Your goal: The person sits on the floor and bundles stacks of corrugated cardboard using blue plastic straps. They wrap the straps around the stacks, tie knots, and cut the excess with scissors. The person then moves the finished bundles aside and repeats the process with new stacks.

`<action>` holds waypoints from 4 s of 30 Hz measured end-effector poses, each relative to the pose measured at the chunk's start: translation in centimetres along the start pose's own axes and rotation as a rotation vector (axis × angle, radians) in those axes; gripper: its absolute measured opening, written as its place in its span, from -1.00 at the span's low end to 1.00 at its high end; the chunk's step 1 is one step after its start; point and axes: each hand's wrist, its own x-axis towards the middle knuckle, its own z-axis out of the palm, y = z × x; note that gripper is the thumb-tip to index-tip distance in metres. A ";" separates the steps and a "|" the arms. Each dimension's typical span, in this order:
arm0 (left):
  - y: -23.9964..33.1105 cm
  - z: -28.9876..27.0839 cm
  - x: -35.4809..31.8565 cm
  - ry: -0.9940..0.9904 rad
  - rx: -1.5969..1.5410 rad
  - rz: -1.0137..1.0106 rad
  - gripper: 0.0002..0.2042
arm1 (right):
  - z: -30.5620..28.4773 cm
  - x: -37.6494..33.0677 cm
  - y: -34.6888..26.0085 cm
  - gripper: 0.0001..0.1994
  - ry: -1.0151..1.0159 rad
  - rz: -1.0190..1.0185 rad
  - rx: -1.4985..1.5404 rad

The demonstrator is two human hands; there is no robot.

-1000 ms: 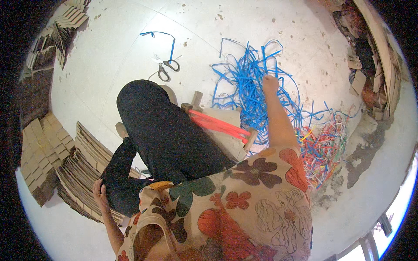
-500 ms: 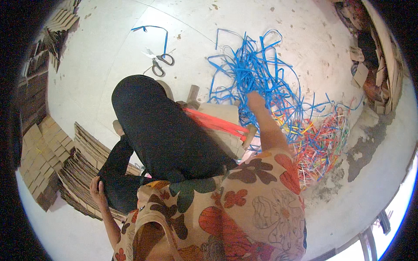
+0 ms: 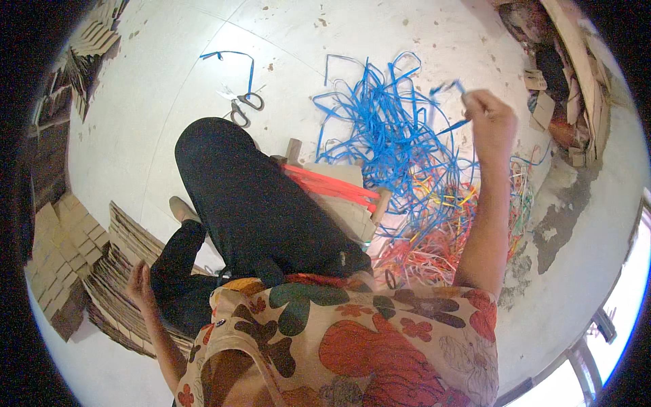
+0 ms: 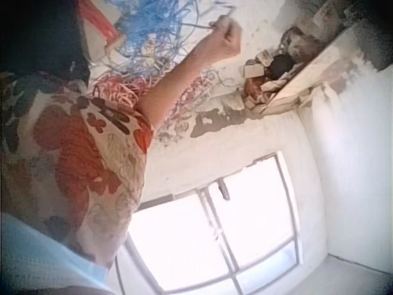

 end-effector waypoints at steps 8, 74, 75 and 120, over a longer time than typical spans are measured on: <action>25.2 9.3 -1.0 -0.619 -0.930 0.293 -0.27 | 5.1 -11.6 -17.3 -0.88 -0.732 -0.330 0.868; -6.4 -5.6 4.3 0.315 -0.611 -0.319 -0.76 | -8.9 12.0 -10.3 -0.78 0.012 -0.433 0.897; -5.3 -4.9 4.6 0.321 -0.624 -0.320 -0.77 | -9.2 11.1 -12.1 -0.78 -0.057 -0.490 0.895; 14.8 7.1 10.2 0.218 -1.640 -0.168 -0.58 | 27.1 -11.6 -33.1 -0.91 -1.300 0.279 1.469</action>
